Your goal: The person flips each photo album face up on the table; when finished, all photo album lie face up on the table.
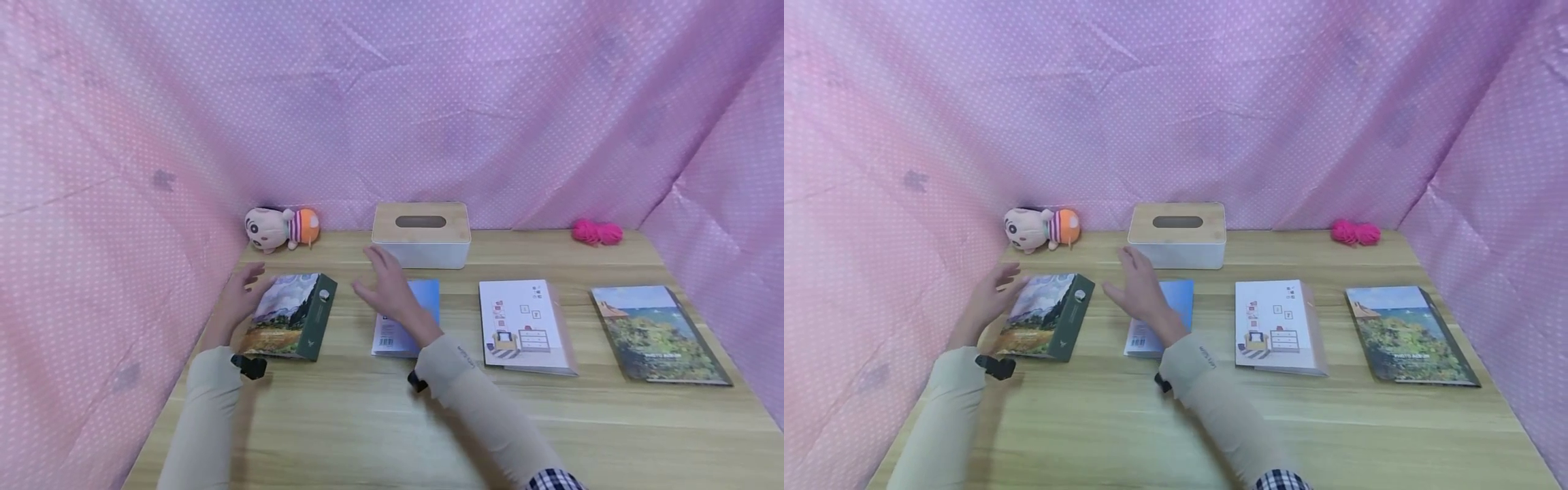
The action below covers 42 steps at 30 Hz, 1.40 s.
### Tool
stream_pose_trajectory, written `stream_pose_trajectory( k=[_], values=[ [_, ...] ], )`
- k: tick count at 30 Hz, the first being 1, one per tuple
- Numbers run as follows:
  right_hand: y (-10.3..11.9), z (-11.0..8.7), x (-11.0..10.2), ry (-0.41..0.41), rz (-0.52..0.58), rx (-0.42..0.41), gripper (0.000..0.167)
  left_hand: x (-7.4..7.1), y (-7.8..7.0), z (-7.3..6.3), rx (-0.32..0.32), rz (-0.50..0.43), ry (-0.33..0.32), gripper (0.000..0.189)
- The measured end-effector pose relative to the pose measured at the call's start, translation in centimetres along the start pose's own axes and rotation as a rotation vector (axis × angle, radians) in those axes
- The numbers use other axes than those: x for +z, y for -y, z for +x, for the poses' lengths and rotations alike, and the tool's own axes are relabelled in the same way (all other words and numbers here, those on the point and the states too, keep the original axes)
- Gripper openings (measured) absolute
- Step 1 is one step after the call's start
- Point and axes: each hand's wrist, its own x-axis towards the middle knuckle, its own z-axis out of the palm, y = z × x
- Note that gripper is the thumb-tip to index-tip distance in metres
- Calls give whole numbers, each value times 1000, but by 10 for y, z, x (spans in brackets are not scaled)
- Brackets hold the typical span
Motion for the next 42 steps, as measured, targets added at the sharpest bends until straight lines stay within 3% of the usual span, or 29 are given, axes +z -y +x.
stream_pose_trajectory(
  k=[4, 10, 17, 21, 28, 35, 42],
  values=[
    [15, -6, 27, 64, 83, 71, 73, -3, 17, -6, -17, -19, 34, 72],
    [31, -18, 64, 127, 172, 164, 75, 0, 32, -14, -49, -3, 98, 74],
    [43, -26, 91, 178, 233, 219, 74, 1, 44, -17, -97, 8, 107, 80],
    [48, -30, 101, 190, 244, 252, 75, 5, 45, -17, -93, 24, 90, 75],
    [57, -34, 114, 193, 306, 332, 79, 11, 43, -17, -141, -74, 119, 73],
    [64, -34, 118, 212, 307, 357, 78, 15, 42, -17, -151, -37, 146, 65],
    [67, -34, 118, 207, 355, 356, 75, 19, 38, -16, -158, -97, 170, 65]
  ],
)
